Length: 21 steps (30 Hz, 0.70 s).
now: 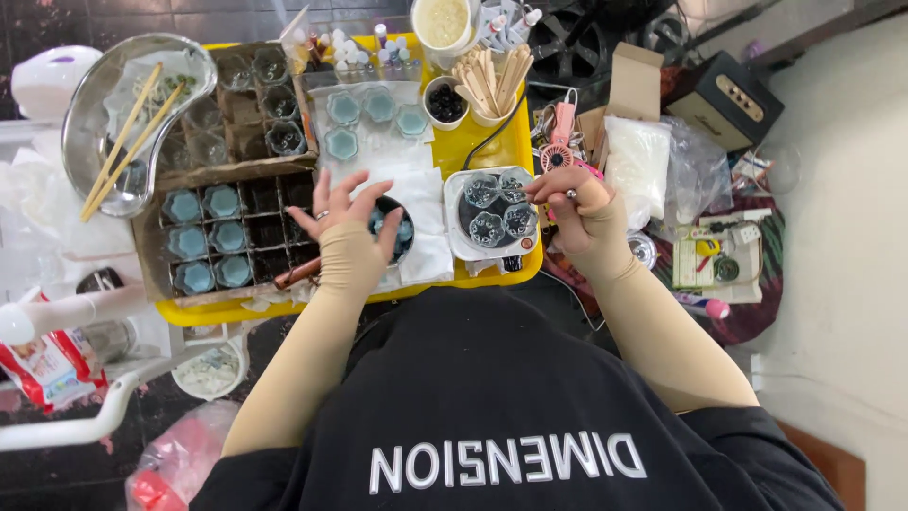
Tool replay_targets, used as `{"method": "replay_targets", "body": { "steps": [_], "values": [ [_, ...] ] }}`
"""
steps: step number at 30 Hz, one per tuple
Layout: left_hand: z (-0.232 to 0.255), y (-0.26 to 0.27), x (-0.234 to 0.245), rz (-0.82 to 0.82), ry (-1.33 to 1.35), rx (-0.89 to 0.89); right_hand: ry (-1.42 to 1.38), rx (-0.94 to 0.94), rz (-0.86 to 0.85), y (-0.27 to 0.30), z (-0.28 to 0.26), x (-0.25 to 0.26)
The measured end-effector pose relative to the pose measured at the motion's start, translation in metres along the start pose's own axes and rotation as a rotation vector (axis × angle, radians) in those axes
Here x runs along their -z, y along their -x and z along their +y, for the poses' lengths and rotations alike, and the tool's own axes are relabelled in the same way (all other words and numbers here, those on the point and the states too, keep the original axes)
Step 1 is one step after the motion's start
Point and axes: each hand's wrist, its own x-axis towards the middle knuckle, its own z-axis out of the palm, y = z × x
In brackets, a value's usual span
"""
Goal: Transferring blue wax flakes into small round containers using a spoon.
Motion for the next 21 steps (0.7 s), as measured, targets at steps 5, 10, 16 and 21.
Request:
{"method": "replay_targets", "body": {
  "steps": [5, 10, 16, 21],
  "values": [
    [-0.008, 0.034, 0.015, 0.111, 0.008, 0.094, 0.053, 0.034, -0.12, -0.001, 0.003, 0.004],
    [-0.002, 0.062, 0.03, 0.233, 0.024, 0.147, 0.025, 0.063, -0.133, 0.0, 0.011, 0.01],
    [-0.008, 0.09, 0.034, 0.318, 0.0, 0.187, -0.06, 0.157, -0.003, 0.008, -0.001, 0.018],
    [-0.024, 0.101, 0.052, 0.346, -0.094, 0.143, -0.186, 0.243, 0.028, 0.015, -0.029, 0.011]
  ]
}}
